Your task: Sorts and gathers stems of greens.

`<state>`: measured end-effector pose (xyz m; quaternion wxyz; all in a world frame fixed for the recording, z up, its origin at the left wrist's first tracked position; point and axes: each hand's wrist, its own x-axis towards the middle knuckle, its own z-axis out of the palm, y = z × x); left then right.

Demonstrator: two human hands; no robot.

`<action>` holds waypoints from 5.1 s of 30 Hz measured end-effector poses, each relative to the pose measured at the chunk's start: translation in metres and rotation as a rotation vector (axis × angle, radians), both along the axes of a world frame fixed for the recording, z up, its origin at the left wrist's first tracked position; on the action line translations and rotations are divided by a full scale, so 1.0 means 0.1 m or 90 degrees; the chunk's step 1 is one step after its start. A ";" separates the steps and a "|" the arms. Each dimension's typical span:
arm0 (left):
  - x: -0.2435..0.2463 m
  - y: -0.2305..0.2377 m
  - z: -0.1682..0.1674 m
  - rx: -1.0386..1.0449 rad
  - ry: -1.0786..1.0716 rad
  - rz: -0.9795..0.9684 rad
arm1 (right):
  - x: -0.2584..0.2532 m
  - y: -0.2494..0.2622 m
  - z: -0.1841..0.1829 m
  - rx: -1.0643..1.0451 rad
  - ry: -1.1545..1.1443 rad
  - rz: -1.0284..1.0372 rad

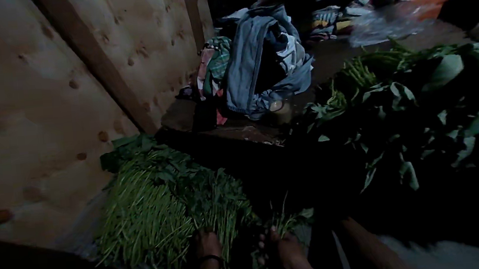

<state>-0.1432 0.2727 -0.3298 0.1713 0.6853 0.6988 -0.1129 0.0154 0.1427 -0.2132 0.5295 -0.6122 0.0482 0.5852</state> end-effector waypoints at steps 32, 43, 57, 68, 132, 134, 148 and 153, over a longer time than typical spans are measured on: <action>-0.28 -1.68 0.82 -0.024 -0.909 0.337 | -0.06 -0.19 0.11 0.015 -0.106 0.103; 0.00 -1.82 0.91 0.079 -0.811 0.243 | -0.08 -0.25 0.16 0.118 -0.018 0.251; 0.00 -1.80 0.93 0.105 -0.821 0.209 | -0.06 -0.24 0.13 0.132 0.022 0.259; -0.01 -1.79 0.95 -0.001 -0.880 0.234 | -0.06 -0.26 0.16 0.175 0.017 0.248; -0.26 -1.04 1.42 -0.007 -0.966 0.245 | -0.06 -0.26 0.14 0.192 -0.115 0.318; -0.29 -1.12 1.34 -0.063 -0.881 0.133 | -0.05 -0.25 0.15 0.196 -0.096 0.310; -0.22 -1.41 1.02 -0.160 -0.713 -0.151 | 0.01 -0.24 0.05 0.082 -0.059 0.325; -0.02 -1.38 1.01 -0.233 -0.684 0.090 | -0.01 -0.21 0.06 0.124 -0.094 0.329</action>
